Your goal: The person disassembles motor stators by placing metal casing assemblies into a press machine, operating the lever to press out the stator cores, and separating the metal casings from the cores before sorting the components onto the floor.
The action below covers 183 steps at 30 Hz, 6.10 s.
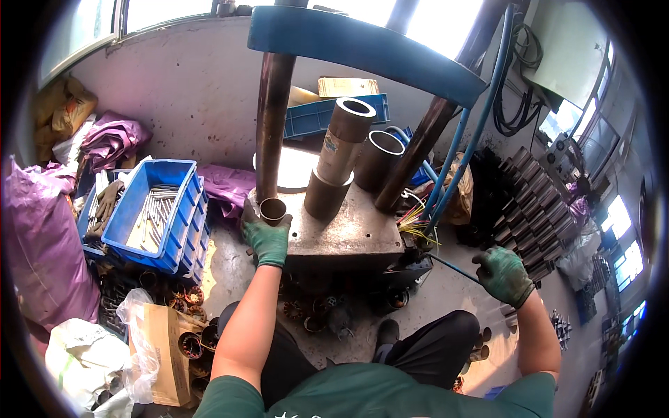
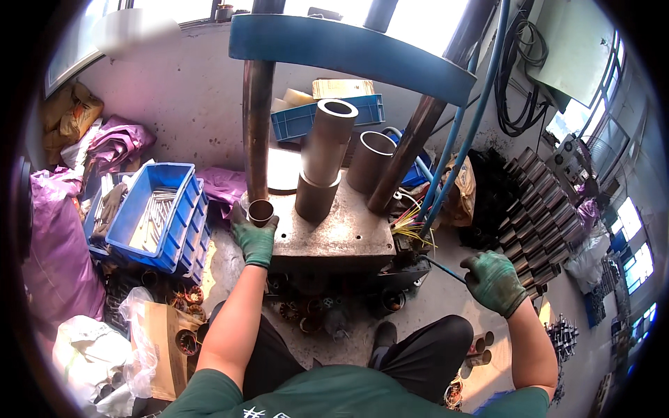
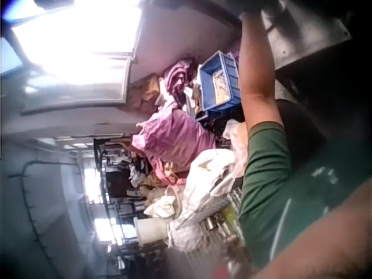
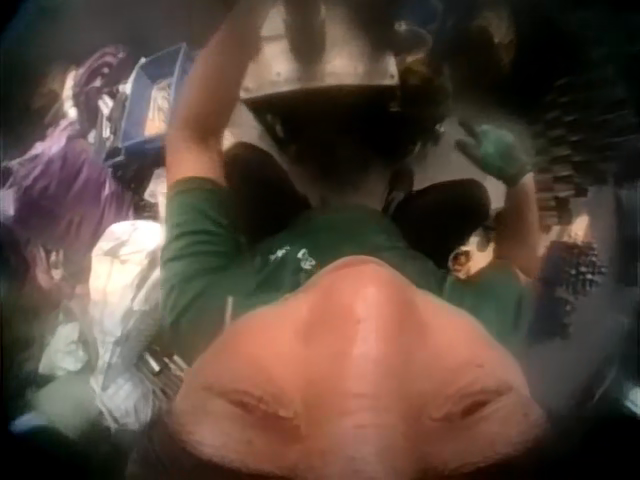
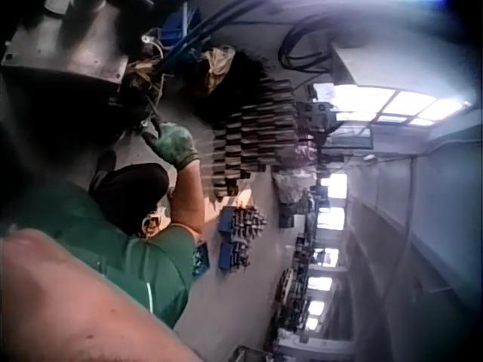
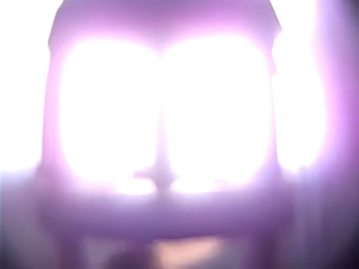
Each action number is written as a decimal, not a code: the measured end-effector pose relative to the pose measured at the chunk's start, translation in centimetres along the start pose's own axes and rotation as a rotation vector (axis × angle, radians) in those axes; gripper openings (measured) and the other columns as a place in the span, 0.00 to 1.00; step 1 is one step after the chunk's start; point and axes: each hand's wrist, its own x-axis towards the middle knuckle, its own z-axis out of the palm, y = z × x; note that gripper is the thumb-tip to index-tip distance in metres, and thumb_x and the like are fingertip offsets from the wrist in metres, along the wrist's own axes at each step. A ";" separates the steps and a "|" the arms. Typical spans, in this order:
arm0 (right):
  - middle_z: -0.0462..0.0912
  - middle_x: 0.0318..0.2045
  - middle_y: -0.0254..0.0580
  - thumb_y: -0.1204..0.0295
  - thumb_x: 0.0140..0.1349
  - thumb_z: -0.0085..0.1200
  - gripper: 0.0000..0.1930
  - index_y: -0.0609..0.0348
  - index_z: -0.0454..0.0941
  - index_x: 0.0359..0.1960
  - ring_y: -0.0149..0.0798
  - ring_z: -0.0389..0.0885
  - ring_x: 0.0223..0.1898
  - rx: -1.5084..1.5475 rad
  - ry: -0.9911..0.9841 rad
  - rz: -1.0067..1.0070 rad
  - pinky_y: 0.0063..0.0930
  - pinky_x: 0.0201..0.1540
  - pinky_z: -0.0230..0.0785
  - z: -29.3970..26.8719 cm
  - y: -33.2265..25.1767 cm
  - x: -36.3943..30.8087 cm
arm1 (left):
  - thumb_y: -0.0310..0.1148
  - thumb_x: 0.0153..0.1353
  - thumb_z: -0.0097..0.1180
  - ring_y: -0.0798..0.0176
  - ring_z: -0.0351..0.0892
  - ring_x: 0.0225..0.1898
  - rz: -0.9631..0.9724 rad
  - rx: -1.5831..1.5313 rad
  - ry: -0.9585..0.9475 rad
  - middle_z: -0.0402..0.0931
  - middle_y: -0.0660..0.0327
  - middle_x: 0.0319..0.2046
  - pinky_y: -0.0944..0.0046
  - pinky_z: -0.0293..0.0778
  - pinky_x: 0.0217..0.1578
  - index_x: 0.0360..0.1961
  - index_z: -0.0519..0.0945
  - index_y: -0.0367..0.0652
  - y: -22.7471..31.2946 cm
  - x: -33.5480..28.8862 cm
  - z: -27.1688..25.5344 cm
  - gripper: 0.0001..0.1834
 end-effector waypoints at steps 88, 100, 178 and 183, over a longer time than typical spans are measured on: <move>0.82 0.28 0.57 0.65 0.58 0.66 0.12 0.62 0.82 0.28 0.61 0.83 0.33 0.405 0.051 0.388 0.48 0.39 0.75 9.9 -1.8 -12.3 | 0.55 0.46 0.79 0.37 0.84 0.57 0.338 -0.099 -0.300 0.83 0.38 0.54 0.48 0.78 0.60 0.60 0.73 0.32 23.1 9.2 8.2 0.49; 0.81 0.27 0.58 0.64 0.58 0.66 0.13 0.62 0.80 0.27 0.62 0.82 0.32 0.355 0.044 0.369 0.49 0.37 0.74 10.6 -1.6 -12.6 | 0.57 0.45 0.79 0.37 0.83 0.58 0.343 -0.060 -0.305 0.83 0.38 0.55 0.48 0.78 0.61 0.60 0.74 0.31 22.2 8.8 8.3 0.50; 0.88 0.51 0.46 0.59 0.67 0.57 0.23 0.47 0.82 0.62 0.52 0.83 0.57 0.419 -0.291 -0.514 0.48 0.67 0.68 17.0 -5.0 5.2 | 0.47 0.43 0.86 0.44 0.80 0.62 0.437 -0.226 -0.386 0.78 0.40 0.61 0.52 0.77 0.63 0.74 0.60 0.39 17.7 9.0 10.2 0.62; 0.81 0.58 0.55 0.51 0.67 0.58 0.29 0.52 0.79 0.66 0.58 0.81 0.60 0.680 -0.274 -0.523 0.46 0.65 0.73 17.1 -5.8 6.4 | 0.43 0.44 0.86 0.43 0.81 0.61 0.400 -0.343 -0.360 0.79 0.41 0.58 0.53 0.76 0.63 0.74 0.62 0.40 18.4 8.5 10.1 0.60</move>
